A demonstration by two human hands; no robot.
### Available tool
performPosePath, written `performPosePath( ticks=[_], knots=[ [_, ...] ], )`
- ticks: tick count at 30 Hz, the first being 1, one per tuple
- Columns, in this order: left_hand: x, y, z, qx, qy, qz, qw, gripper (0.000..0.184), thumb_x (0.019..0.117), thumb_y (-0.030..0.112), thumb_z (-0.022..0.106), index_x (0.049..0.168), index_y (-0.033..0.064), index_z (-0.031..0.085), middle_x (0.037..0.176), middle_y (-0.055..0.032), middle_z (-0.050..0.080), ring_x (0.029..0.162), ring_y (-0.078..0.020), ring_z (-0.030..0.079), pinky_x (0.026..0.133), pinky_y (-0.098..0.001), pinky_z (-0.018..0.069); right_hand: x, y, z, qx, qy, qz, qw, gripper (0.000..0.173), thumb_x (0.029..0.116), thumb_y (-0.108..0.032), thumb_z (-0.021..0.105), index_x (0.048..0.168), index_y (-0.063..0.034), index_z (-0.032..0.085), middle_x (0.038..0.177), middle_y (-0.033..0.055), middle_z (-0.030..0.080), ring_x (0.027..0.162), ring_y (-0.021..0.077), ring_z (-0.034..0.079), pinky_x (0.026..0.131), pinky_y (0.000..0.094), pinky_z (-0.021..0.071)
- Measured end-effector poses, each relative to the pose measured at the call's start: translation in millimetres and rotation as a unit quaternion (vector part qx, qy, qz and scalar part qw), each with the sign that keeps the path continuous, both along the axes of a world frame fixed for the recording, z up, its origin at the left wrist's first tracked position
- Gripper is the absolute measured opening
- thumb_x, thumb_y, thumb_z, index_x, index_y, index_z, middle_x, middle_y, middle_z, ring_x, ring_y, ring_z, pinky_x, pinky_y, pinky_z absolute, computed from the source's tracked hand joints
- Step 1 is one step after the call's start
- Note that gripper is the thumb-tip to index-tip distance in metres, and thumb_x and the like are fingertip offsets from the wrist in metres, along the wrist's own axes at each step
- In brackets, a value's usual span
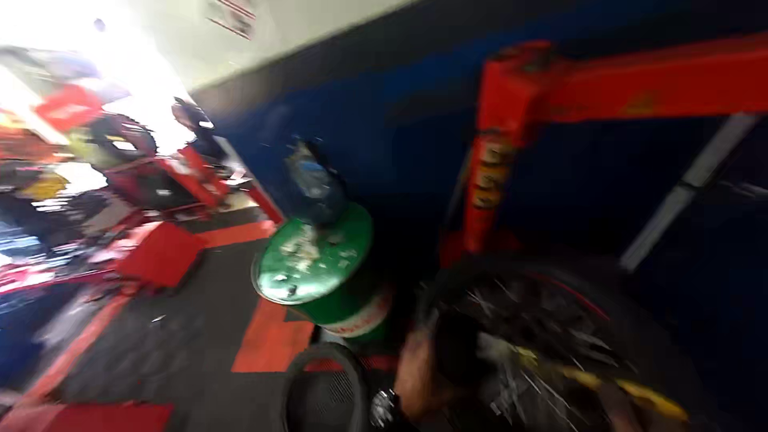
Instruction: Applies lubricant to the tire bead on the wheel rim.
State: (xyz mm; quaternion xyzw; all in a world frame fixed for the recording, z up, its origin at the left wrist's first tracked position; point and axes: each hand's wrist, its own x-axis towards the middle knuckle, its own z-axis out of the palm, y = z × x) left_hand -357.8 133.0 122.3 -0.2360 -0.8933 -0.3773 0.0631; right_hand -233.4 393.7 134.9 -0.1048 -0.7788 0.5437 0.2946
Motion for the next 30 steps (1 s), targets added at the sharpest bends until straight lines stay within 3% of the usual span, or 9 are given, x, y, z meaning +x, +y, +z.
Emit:
performPosePath(
  ticks=[1,3,7,13,17,20,23,26,30],
  knots=[
    [8,11,-5,-0.002,-0.014,-0.005,1.0,0.125,0.0544,0.051,0.098,0.152,-0.0035,0.042,0.142,-0.0214,0.06,0.131,-0.03,0.059,0.112,-0.0488,0.0496,10,6,1,-0.029,-0.017,-0.037,0.999,0.025,0.1064,-0.017,0.055,0.122,0.0031,0.06,0.11,-0.0015,0.07,0.104,-0.0012,0.065,0.096,0.0239,0.0564],
    [29,31,-13,-0.018,-0.036,-0.009,0.999,0.124,0.0554,0.055,0.097,0.151,-0.0016,0.043,0.134,-0.0199,0.065,0.123,-0.0294,0.064,0.107,-0.0503,0.0535,30,19,-3,-0.099,-0.064,-0.115,0.986,0.029,0.1049,-0.025,0.057,0.121,-0.0017,0.063,0.104,-0.0025,0.071,0.096,-0.0005,0.067,0.089,0.0234,0.0584],
    [43,65,-20,-0.03,-0.048,0.003,0.998,0.136,0.0521,0.062,0.096,0.158,0.0043,0.033,0.141,-0.0145,0.061,0.129,-0.026,0.061,0.108,-0.05,0.0526,48,45,-15,-0.287,-0.081,-0.188,0.936,0.035,0.1047,-0.035,0.059,0.128,-0.0083,0.063,0.102,0.0067,0.072,0.088,0.0175,0.072,0.078,0.0393,0.0639],
    [49,70,-32,0.0,-0.068,0.035,0.997,0.142,0.0488,0.062,0.098,0.16,0.0077,0.027,0.146,-0.0132,0.056,0.131,-0.0234,0.059,0.108,-0.0493,0.0532,61,54,-31,-0.456,-0.104,-0.184,0.865,0.038,0.1065,-0.043,0.052,0.122,-0.0088,0.063,0.092,0.0109,0.073,0.076,0.0232,0.072,0.067,0.0432,0.0635],
    [38,53,-42,0.087,-0.079,0.063,0.991,0.142,0.0482,0.052,0.101,0.158,0.0003,0.027,0.143,-0.0157,0.059,0.129,-0.0204,0.06,0.109,-0.0443,0.054,43,45,-49,-0.516,-0.126,-0.152,0.834,0.037,0.1083,-0.033,0.049,0.12,-0.0001,0.062,0.092,0.017,0.071,0.075,0.0259,0.07,0.066,0.0437,0.0617],
    [32,30,-42,0.183,-0.098,0.103,0.973,0.139,0.0499,0.042,0.102,0.157,-0.0032,0.025,0.145,-0.0174,0.056,0.133,-0.0206,0.056,0.113,-0.0401,0.0502,12,31,-59,-0.524,-0.179,-0.147,0.819,0.035,0.1081,-0.028,0.049,0.118,0.0029,0.062,0.088,0.0191,0.072,0.072,0.0264,0.071,0.064,0.0426,0.0618],
    [31,-4,-39,0.238,-0.096,0.165,0.952,0.138,0.0519,0.042,0.1,0.158,-0.0019,0.023,0.148,-0.0172,0.053,0.136,-0.0218,0.054,0.114,-0.0398,0.0482,-34,18,-67,-0.508,-0.199,-0.128,0.828,0.032,0.107,-0.029,0.051,0.117,-0.0006,0.062,0.088,0.0155,0.073,0.073,0.0239,0.071,0.067,0.042,0.0619],
    [28,-44,-47,0.254,-0.093,0.227,0.936,0.139,0.0505,0.044,0.1,0.157,-0.0015,0.023,0.151,-0.0169,0.051,0.137,-0.0221,0.053,0.115,-0.0384,0.0474,-105,7,-88,-0.46,-0.171,-0.115,0.864,0.035,0.105,-0.035,0.055,0.123,-0.0059,0.061,0.094,0.0115,0.073,0.078,0.0226,0.072,0.069,0.0424,0.0622],
    [20,-99,-67,0.232,-0.11,0.287,0.923,0.137,0.0524,0.044,0.097,0.157,-0.0039,0.023,0.152,-0.0203,0.048,0.14,-0.0231,0.049,0.116,-0.0377,0.0449,-194,-16,-155,-0.31,-0.152,-0.111,0.932,0.041,0.1059,-0.035,0.056,0.129,-0.0005,0.06,0.105,0.0157,0.075,0.09,0.0267,0.075,0.078,0.046,0.0647]
  ],
)
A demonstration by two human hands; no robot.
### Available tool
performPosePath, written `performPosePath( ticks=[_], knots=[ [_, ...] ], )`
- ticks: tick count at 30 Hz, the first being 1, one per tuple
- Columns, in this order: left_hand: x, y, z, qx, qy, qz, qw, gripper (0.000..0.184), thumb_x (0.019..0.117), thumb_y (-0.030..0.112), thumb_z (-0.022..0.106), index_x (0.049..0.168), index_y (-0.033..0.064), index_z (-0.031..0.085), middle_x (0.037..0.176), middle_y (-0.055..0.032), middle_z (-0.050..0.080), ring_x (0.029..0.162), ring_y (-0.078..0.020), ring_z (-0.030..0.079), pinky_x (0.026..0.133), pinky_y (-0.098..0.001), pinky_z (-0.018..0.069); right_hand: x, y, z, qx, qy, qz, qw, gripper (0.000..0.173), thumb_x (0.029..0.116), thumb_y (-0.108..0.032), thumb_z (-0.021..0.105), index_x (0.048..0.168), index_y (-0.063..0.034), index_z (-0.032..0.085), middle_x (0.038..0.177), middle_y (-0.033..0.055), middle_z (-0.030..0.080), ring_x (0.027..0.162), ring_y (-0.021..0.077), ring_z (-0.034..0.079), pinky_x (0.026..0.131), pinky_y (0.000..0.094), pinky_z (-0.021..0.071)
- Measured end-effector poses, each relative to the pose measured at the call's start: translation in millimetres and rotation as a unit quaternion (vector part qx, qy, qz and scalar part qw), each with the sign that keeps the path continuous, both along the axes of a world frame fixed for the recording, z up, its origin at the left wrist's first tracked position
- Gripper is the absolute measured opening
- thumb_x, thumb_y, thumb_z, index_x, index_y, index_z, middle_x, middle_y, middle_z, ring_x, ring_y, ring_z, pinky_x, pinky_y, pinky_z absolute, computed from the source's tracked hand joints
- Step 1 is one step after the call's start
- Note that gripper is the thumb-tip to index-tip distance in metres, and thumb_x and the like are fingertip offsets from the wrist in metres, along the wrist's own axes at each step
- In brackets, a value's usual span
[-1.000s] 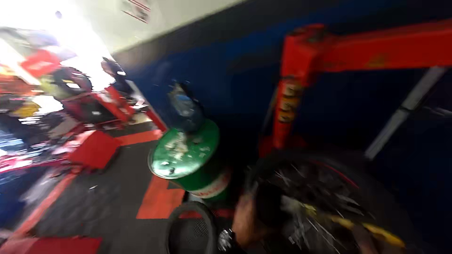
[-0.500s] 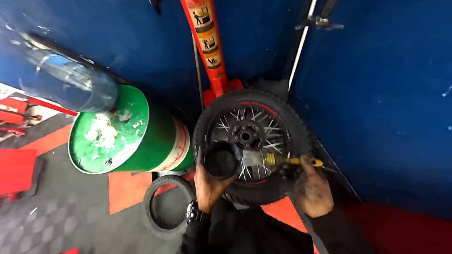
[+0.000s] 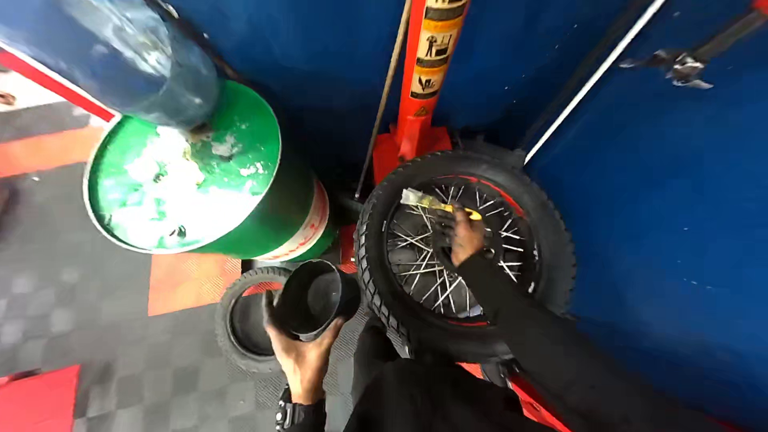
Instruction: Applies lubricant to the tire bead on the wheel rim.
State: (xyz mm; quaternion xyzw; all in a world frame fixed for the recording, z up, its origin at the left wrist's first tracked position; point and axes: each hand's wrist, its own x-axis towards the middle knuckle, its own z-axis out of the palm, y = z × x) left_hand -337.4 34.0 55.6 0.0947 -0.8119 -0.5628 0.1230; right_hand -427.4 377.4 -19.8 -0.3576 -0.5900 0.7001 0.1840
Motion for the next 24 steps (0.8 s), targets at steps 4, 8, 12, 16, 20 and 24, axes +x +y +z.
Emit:
performPosePath(
  ticks=[4,8,12,16,20,24],
  knots=[
    [4,-45,-26,-0.023,-0.04,0.036,0.998,0.139,0.0534,0.046,0.097,0.158,-0.0039,0.02,0.155,-0.0224,0.043,0.142,-0.0234,0.046,0.118,-0.036,0.0415,50,-35,-16,0.232,-0.129,0.202,0.943,0.035,0.1041,-0.038,0.056,0.12,-0.0098,0.069,0.097,0.0105,0.073,0.085,0.0216,0.07,0.077,0.0493,0.0588],
    [25,-59,-27,-0.048,-0.057,0.094,0.993,0.139,0.0536,0.044,0.095,0.158,-0.0052,0.018,0.157,-0.025,0.039,0.144,-0.0231,0.044,0.119,-0.0327,0.0392,92,-15,7,0.265,-0.093,0.296,0.913,0.023,0.0994,-0.025,0.059,0.109,-0.0092,0.072,0.089,0.0038,0.074,0.075,0.0141,0.07,0.07,0.0403,0.0617],
    [60,-43,-17,-0.07,-0.073,0.136,0.986,0.138,0.0525,0.04,0.093,0.159,-0.0039,0.017,0.157,-0.0253,0.037,0.144,-0.0214,0.043,0.118,-0.0305,0.0381,15,8,0,0.245,0.0,0.167,0.955,0.029,0.1037,-0.027,0.059,0.12,-0.0044,0.068,0.1,0.0092,0.074,0.087,0.0182,0.073,0.079,0.0429,0.0635],
    [109,-4,-8,-0.116,-0.06,0.165,0.978,0.137,0.0529,0.038,0.093,0.159,-0.0058,0.017,0.157,-0.0277,0.035,0.145,-0.0219,0.041,0.119,-0.0298,0.0367,27,4,-10,0.217,-0.039,0.35,0.911,0.024,0.1005,-0.023,0.06,0.114,-0.0064,0.071,0.096,0.0076,0.073,0.085,0.0163,0.071,0.081,0.0433,0.0614],
    [178,64,-5,-0.152,-0.024,0.226,0.962,0.139,0.0568,0.044,0.094,0.157,-0.0109,0.014,0.158,-0.0306,0.032,0.146,-0.0218,0.04,0.12,-0.0291,0.0347,76,53,-3,0.254,-0.055,0.612,0.747,0.021,0.096,-0.032,0.061,0.095,-0.0177,0.075,0.074,-0.0022,0.069,0.066,0.0111,0.066,0.064,0.0418,0.0567],
    [235,140,8,-0.155,-0.033,0.267,0.951,0.144,0.0522,0.047,0.095,0.157,-0.0098,0.015,0.155,-0.0278,0.038,0.142,-0.0179,0.045,0.117,-0.0275,0.0391,41,57,1,0.261,0.024,0.672,0.693,0.025,0.0972,-0.031,0.063,0.108,-0.0123,0.075,0.083,0.0064,0.072,0.074,0.0198,0.069,0.072,0.049,0.0577]
  ],
)
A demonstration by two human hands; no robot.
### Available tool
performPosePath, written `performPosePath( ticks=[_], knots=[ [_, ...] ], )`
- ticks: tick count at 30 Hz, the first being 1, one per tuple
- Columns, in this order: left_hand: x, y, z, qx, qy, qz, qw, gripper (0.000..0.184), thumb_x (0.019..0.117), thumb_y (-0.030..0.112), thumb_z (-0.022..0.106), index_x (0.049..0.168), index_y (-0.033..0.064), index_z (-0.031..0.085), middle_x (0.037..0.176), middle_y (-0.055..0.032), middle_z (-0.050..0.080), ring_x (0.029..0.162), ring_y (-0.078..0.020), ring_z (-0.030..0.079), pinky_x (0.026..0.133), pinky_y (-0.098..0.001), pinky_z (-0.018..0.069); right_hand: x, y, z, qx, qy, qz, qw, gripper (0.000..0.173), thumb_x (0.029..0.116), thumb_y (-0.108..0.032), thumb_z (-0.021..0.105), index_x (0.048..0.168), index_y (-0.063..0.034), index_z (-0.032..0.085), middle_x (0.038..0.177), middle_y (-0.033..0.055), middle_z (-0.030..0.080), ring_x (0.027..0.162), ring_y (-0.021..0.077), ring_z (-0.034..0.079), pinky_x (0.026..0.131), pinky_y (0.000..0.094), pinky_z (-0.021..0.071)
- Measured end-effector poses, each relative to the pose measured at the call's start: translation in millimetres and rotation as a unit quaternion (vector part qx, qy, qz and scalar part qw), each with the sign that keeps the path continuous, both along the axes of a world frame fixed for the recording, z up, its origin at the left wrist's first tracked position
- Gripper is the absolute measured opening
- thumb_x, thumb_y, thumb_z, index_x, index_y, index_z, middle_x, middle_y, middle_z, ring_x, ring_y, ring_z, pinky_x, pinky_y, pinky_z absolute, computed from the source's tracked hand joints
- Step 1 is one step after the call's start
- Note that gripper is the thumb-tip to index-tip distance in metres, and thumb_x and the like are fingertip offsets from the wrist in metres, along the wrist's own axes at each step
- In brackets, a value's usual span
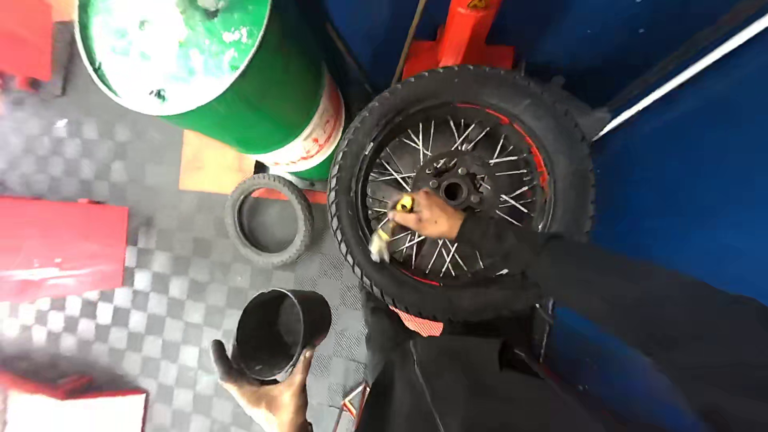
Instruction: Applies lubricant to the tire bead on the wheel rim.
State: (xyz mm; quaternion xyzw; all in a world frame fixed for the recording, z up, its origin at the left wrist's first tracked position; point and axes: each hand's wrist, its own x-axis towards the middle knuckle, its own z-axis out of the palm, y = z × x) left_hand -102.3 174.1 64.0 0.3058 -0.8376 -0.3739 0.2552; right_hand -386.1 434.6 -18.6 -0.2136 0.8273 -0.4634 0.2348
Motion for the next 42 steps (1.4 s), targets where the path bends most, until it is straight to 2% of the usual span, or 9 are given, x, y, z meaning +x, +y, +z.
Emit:
performPosePath(
  ticks=[5,14,17,23,27,31,34,39,42],
  knots=[
    [60,52,16,-0.026,-0.009,0.028,0.999,0.146,0.0529,0.051,0.096,0.157,-0.0098,0.014,0.155,-0.0277,0.038,0.143,-0.0199,0.045,0.119,-0.0297,0.0383,-27,-29,-13,-0.158,0.077,-0.174,0.969,0.026,0.1021,-0.024,0.06,0.119,-0.0075,0.07,0.102,0.0068,0.075,0.09,0.0141,0.073,0.085,0.0392,0.0625],
    [118,71,2,-0.004,-0.036,0.076,0.996,0.148,0.0468,0.046,0.097,0.156,-0.01,0.015,0.151,-0.0282,0.044,0.14,-0.0214,0.048,0.117,-0.031,0.0408,83,145,35,0.131,0.043,0.166,0.977,0.021,0.0926,-0.032,0.057,0.088,-0.0202,0.074,0.065,-0.0048,0.063,0.057,0.0096,0.059,0.053,0.0403,0.0504],
    [127,59,-8,0.011,-0.026,0.052,0.998,0.149,0.0472,0.048,0.098,0.156,-0.0106,0.014,0.151,-0.0284,0.044,0.14,-0.0231,0.048,0.118,-0.0326,0.0408,86,105,43,0.134,0.074,0.161,0.975,0.024,0.0925,-0.034,0.057,0.086,-0.0173,0.072,0.062,-0.0014,0.06,0.056,0.0142,0.059,0.053,0.0439,0.0483],
    [126,9,-16,0.022,-0.006,-0.048,0.999,0.148,0.0487,0.046,0.1,0.156,-0.01,0.015,0.15,-0.0272,0.046,0.14,-0.0268,0.049,0.119,-0.0375,0.0413,97,-17,12,-0.133,-0.042,-0.046,0.989,0.019,0.1028,-0.019,0.061,0.112,-0.0052,0.07,0.093,0.0062,0.076,0.079,0.0153,0.075,0.074,0.0381,0.0667],
    [145,-40,-24,0.036,-0.006,-0.064,0.997,0.149,0.0462,0.047,0.1,0.156,-0.0085,0.016,0.151,-0.0283,0.045,0.141,-0.0295,0.047,0.12,-0.0401,0.0403,137,61,53,0.111,-0.052,-0.084,0.989,0.022,0.1019,-0.028,0.06,0.108,-0.0106,0.072,0.088,0.0034,0.073,0.078,0.0137,0.07,0.075,0.0421,0.0605],
    [161,-87,-36,0.033,-0.016,-0.101,0.994,0.15,0.0458,0.047,0.101,0.156,-0.0095,0.015,0.149,-0.0299,0.047,0.14,-0.0311,0.049,0.12,-0.0425,0.0405,102,164,95,0.43,0.048,-0.087,0.897,0.028,0.1037,-0.032,0.056,0.111,-0.0106,0.071,0.086,0.0173,0.072,0.077,0.0368,0.072,0.071,0.0662,0.0561],
    [165,-109,-38,0.034,-0.026,-0.121,0.992,0.15,0.0465,0.047,0.101,0.156,-0.0089,0.015,0.149,-0.0304,0.047,0.14,-0.0314,0.049,0.119,-0.0432,0.0406,87,173,99,0.519,0.151,-0.036,0.841,0.031,0.1003,-0.032,0.056,0.115,-0.0079,0.069,0.086,0.0263,0.07,0.083,0.0508,0.069,0.072,0.0747,0.0491],
    [161,-120,-42,0.039,-0.051,-0.097,0.993,0.15,0.0465,0.044,0.102,0.154,-0.0145,0.015,0.151,-0.035,0.042,0.141,-0.0352,0.047,0.12,-0.0439,0.0389,154,86,69,0.327,-0.013,-0.176,0.928,0.023,0.1008,-0.025,0.057,0.106,-0.0074,0.071,0.082,0.01,0.071,0.073,0.0244,0.07,0.068,0.0498,0.0582],
    [155,-106,-45,0.032,-0.035,-0.093,0.995,0.151,0.0465,0.041,0.102,0.155,-0.0127,0.012,0.152,-0.0346,0.041,0.143,-0.0374,0.045,0.121,-0.0454,0.0384,152,75,58,0.122,-0.188,-0.332,0.916,0.026,0.1042,-0.023,0.053,0.117,-0.0029,0.063,0.085,0.0134,0.074,0.066,0.024,0.073,0.06,0.0411,0.063]
  ],
)
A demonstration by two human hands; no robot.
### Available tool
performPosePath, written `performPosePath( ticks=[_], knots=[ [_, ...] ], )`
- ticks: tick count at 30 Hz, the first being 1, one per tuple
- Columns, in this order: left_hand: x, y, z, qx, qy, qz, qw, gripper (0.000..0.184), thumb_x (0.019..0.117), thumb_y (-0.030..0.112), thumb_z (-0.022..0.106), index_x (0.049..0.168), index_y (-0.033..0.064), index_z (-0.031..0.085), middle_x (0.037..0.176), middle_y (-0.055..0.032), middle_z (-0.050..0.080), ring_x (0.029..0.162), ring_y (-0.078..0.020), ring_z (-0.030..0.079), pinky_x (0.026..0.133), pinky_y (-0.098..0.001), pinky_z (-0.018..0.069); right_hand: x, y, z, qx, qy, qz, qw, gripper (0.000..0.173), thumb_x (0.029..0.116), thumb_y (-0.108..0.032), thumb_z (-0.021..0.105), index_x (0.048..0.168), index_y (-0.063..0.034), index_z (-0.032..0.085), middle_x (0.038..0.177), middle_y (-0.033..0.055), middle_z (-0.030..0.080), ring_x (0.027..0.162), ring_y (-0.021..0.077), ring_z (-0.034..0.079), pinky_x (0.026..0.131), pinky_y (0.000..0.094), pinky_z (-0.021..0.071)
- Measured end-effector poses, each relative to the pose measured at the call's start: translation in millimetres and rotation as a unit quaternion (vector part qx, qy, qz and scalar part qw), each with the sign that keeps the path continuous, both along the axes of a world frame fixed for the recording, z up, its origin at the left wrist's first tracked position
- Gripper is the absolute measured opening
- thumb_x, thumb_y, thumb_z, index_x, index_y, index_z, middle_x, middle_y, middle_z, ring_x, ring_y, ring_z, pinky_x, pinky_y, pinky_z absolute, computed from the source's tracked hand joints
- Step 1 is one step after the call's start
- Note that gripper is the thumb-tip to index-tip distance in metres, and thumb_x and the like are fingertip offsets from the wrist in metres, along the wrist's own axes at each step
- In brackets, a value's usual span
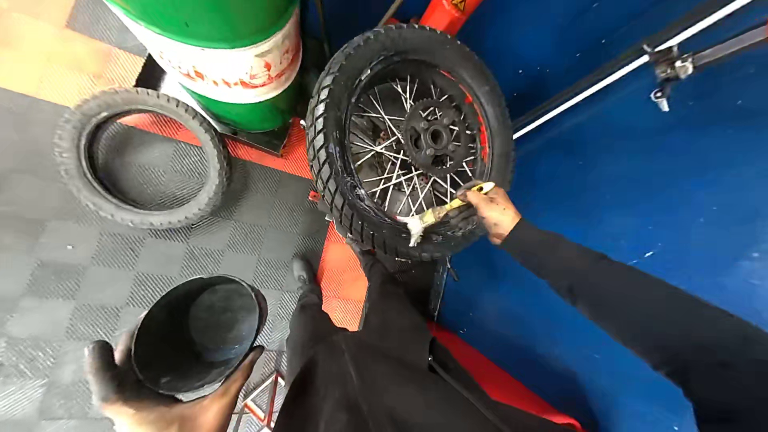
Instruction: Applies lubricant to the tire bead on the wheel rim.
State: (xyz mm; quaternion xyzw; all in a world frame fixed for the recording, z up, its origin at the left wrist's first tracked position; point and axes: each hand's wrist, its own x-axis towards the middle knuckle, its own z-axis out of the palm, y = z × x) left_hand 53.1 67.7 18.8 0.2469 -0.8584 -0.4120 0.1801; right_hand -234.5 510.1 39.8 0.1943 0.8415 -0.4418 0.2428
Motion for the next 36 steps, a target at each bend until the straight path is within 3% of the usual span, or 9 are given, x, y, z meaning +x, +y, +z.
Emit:
performPosePath(
  ticks=[3,7,12,14,22,24,28,32,36],
  knots=[
    [-11,25,6,-0.002,-0.007,0.017,1.0,0.151,0.0456,0.04,0.102,0.154,-0.0144,0.013,0.151,-0.0363,0.04,0.142,-0.0371,0.045,0.121,-0.0439,0.0383,-41,67,-3,0.186,0.001,0.115,0.976,0.028,0.1024,-0.029,0.056,0.113,-0.0064,0.07,0.087,0.0132,0.074,0.074,0.0263,0.073,0.07,0.0503,0.0623],
    [-30,66,11,-0.021,-0.02,0.018,0.999,0.151,0.0474,0.046,0.101,0.154,-0.0147,0.013,0.15,-0.0363,0.041,0.142,-0.0345,0.046,0.121,-0.0415,0.0377,-96,127,19,0.384,0.123,0.366,0.839,0.027,0.0996,-0.031,0.058,0.111,-0.0097,0.071,0.083,0.0222,0.07,0.08,0.0461,0.07,0.071,0.0713,0.0501],
    [-81,133,21,-0.002,0.024,0.003,1.0,0.141,0.0558,0.038,0.1,0.153,-0.0195,0.015,0.15,-0.0459,0.033,0.139,-0.0484,0.046,0.119,-0.0517,0.0391,-55,105,11,0.155,0.072,0.363,0.916,0.02,0.0976,-0.028,0.061,0.106,-0.0152,0.074,0.078,0.0027,0.071,0.068,0.0175,0.069,0.065,0.047,0.059],
    [-94,151,19,-0.016,0.027,-0.002,1.0,0.143,0.0551,0.04,0.1,0.152,-0.0202,0.014,0.15,-0.0464,0.032,0.138,-0.0504,0.045,0.119,-0.054,0.039,-81,127,4,0.127,0.0,0.309,0.943,0.021,0.1014,-0.028,0.06,0.109,-0.0121,0.072,0.081,0.0062,0.073,0.068,0.0199,0.072,0.067,0.048,0.0628],
    [-134,217,26,-0.018,-0.031,0.022,0.999,0.147,0.0509,0.045,0.101,0.152,-0.0189,0.017,0.149,-0.0396,0.039,0.14,-0.0393,0.047,0.118,-0.0465,0.0392,-243,161,12,0.309,0.312,0.445,0.781,0.036,0.1025,-0.032,0.052,0.119,-0.0053,0.069,0.099,0.0212,0.073,0.087,0.0418,0.072,0.075,0.065,0.0547],
    [-136,221,17,-0.025,-0.051,0.047,0.997,0.146,0.0474,0.048,0.102,0.15,-0.0175,0.023,0.141,-0.0322,0.052,0.127,-0.0302,0.059,0.11,-0.0421,0.0489,-194,156,10,0.302,0.259,0.479,0.782,0.029,0.0991,-0.03,0.057,0.106,-0.006,0.071,0.082,0.0169,0.07,0.074,0.0376,0.071,0.065,0.0621,0.0551],
    [-127,208,-2,-0.044,-0.056,0.037,0.997,0.151,0.0496,0.052,0.101,0.154,-0.0148,0.015,0.15,-0.0354,0.041,0.138,-0.0372,0.049,0.117,-0.0471,0.0422,-110,147,11,0.21,0.136,0.464,0.849,0.02,0.0924,-0.034,0.058,0.094,-0.0207,0.072,0.062,-0.0048,0.061,0.055,0.0131,0.061,0.051,0.0413,0.0521],
    [-162,201,15,-0.059,-0.029,0.019,0.998,0.149,0.0495,0.053,0.1,0.152,-0.017,0.019,0.149,-0.0361,0.042,0.138,-0.0364,0.049,0.118,-0.0468,0.0409,-210,159,6,0.28,0.187,0.392,0.856,0.03,0.0972,-0.034,0.058,0.106,-0.0084,0.071,0.073,0.0169,0.067,0.068,0.0377,0.067,0.06,0.0621,0.0516],
    [-183,185,22,-0.024,-0.006,0.004,1.0,0.152,0.0438,0.046,0.103,0.155,-0.0114,0.016,0.151,-0.0316,0.043,0.141,-0.0334,0.047,0.121,-0.0443,0.0395,-225,164,10,0.285,0.311,0.444,0.791,0.031,0.0996,-0.029,0.057,0.112,-0.0036,0.07,0.092,0.0188,0.073,0.079,0.0377,0.072,0.068,0.0603,0.0565]
  ],
)
